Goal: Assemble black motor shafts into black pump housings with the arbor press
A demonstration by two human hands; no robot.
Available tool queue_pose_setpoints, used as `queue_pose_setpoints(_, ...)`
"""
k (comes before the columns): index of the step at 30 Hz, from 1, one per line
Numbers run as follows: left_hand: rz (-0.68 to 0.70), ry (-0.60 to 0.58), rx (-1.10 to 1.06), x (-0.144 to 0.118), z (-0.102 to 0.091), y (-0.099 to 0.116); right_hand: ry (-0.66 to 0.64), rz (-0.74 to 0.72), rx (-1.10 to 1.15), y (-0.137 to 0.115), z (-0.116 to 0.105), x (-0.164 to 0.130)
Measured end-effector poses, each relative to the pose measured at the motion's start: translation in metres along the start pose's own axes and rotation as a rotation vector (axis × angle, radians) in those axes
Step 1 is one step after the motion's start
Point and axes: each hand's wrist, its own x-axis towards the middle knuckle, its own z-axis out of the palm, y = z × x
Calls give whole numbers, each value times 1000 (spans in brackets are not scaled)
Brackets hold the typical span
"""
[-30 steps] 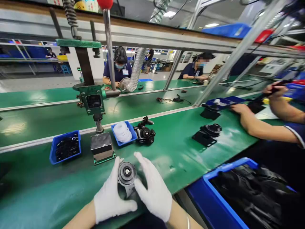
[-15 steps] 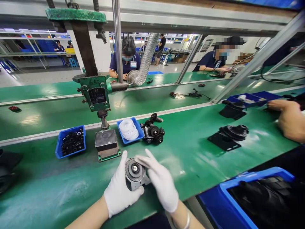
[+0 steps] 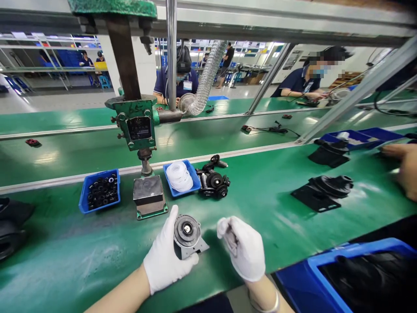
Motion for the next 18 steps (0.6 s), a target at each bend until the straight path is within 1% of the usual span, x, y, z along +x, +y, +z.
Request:
queue_pose_setpoints(1, -2, -7, 8, 0, -3, 1, -31, -24, -103, -5, -2, 9)
queue_pose_setpoints(2, -6, -12, 18, -1, -6, 1, -67, -91, -233, -11, -3, 21)
queue_pose_setpoints(4, -10, -19, 37, -3, -15, 0, -138, -329, -537, -26, 3, 53)
queue_pose_setpoints(6, -2, -7, 50, -7, -27, -4, -238, -577, -839, -39, 14, 89)
queue_pose_setpoints(8, 1, -4, 49, -12, -37, -11, -342, -721, -1063, -47, 28, 122)
queue_pose_setpoints(10, -5, -2, 37, -16, -43, -21, -423, -788, -1170, -49, 41, 148)
queue_pose_setpoints(12, 12, 6, 21, -17, -45, -32, -478, -825, -1197, -48, 52, 165)
queue_pose_setpoints(15, 61, 29, 2, -17, -41, -45, -528, -849, -1236, -45, 60, 176)
queue_pose_setpoints(18, 88, 30, -10, -16, -37, -51, -554, -835, -1242, -45, 58, 178)
